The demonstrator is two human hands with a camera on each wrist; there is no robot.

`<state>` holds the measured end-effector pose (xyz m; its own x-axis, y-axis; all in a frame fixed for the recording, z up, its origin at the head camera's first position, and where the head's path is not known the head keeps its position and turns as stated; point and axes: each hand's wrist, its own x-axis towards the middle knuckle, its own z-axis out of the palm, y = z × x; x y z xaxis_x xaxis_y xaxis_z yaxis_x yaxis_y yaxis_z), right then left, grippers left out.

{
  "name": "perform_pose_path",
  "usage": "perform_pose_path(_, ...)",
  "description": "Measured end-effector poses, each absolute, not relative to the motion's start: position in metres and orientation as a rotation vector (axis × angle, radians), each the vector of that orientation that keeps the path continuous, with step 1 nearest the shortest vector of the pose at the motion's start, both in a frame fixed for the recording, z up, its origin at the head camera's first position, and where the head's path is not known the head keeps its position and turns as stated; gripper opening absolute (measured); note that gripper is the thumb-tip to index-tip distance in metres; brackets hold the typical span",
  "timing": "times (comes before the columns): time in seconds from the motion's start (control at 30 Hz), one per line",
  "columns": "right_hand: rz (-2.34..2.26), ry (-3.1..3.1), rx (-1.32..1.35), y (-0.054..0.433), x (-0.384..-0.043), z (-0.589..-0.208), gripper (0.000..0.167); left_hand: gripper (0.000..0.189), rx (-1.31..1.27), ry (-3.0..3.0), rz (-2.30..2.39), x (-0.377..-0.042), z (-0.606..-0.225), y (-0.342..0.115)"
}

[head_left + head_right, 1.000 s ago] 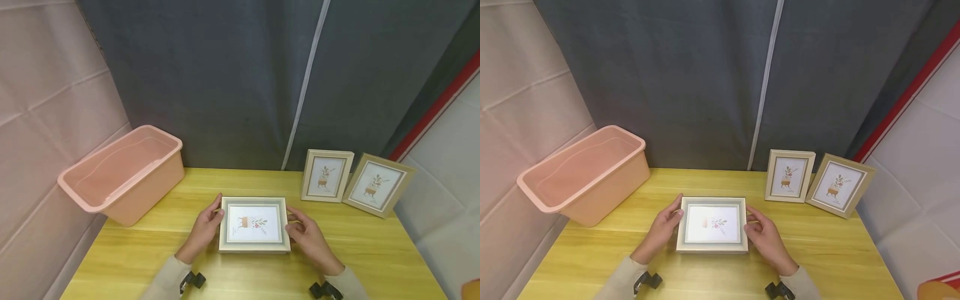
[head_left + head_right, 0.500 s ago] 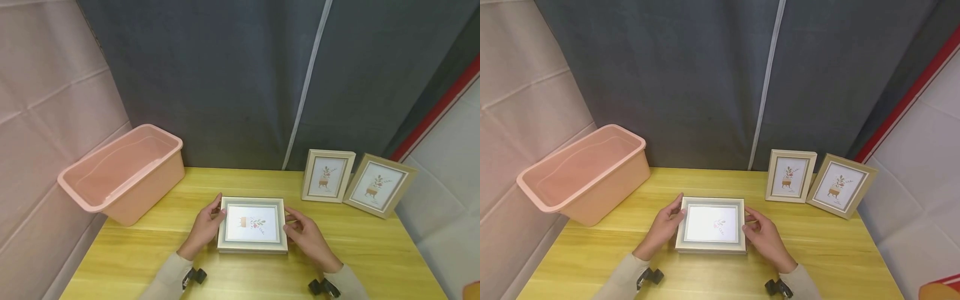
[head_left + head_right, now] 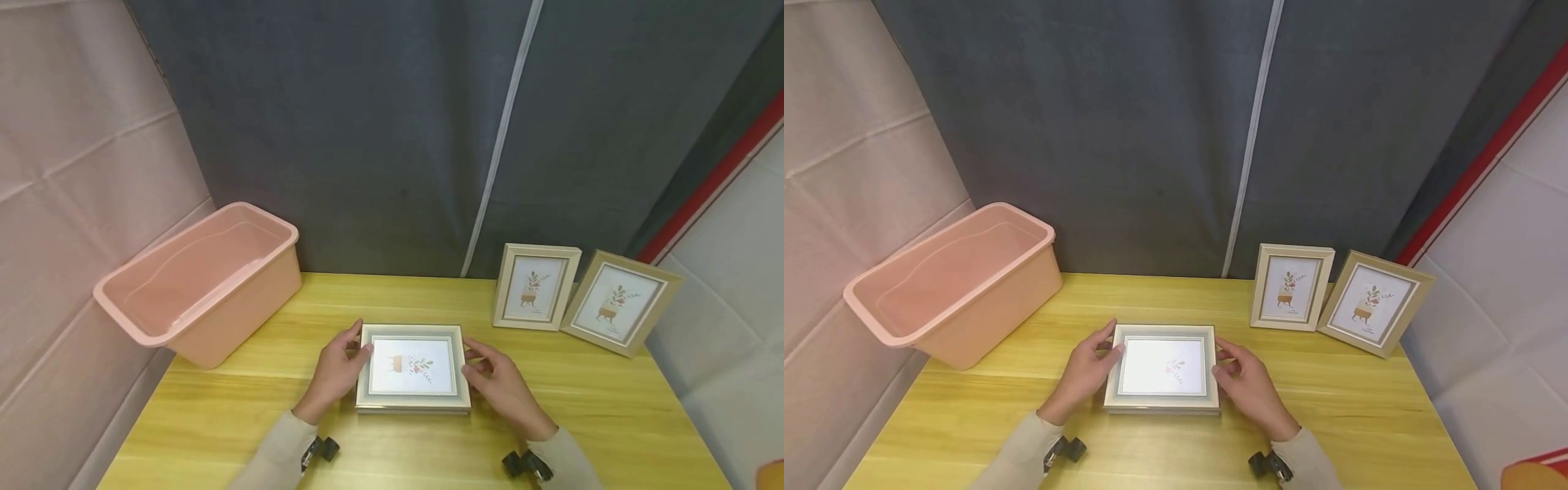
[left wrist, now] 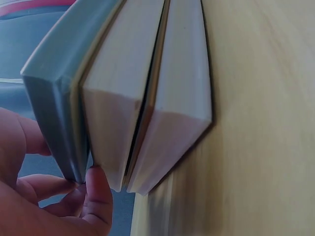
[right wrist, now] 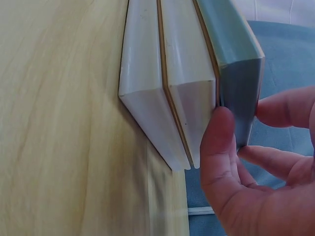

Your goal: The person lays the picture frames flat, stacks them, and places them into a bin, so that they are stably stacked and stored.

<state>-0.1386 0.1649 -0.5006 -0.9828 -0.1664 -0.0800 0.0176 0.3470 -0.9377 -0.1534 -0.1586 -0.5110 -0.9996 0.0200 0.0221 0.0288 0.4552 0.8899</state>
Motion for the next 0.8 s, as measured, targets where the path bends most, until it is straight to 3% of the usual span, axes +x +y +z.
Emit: perform_pose_path(0.8, -1.651, 2.526, -0.171, 0.164, -0.147, -0.508, 0.051, 0.06, 0.01, -2.659, -1.613, -0.155, -0.523, -0.149)
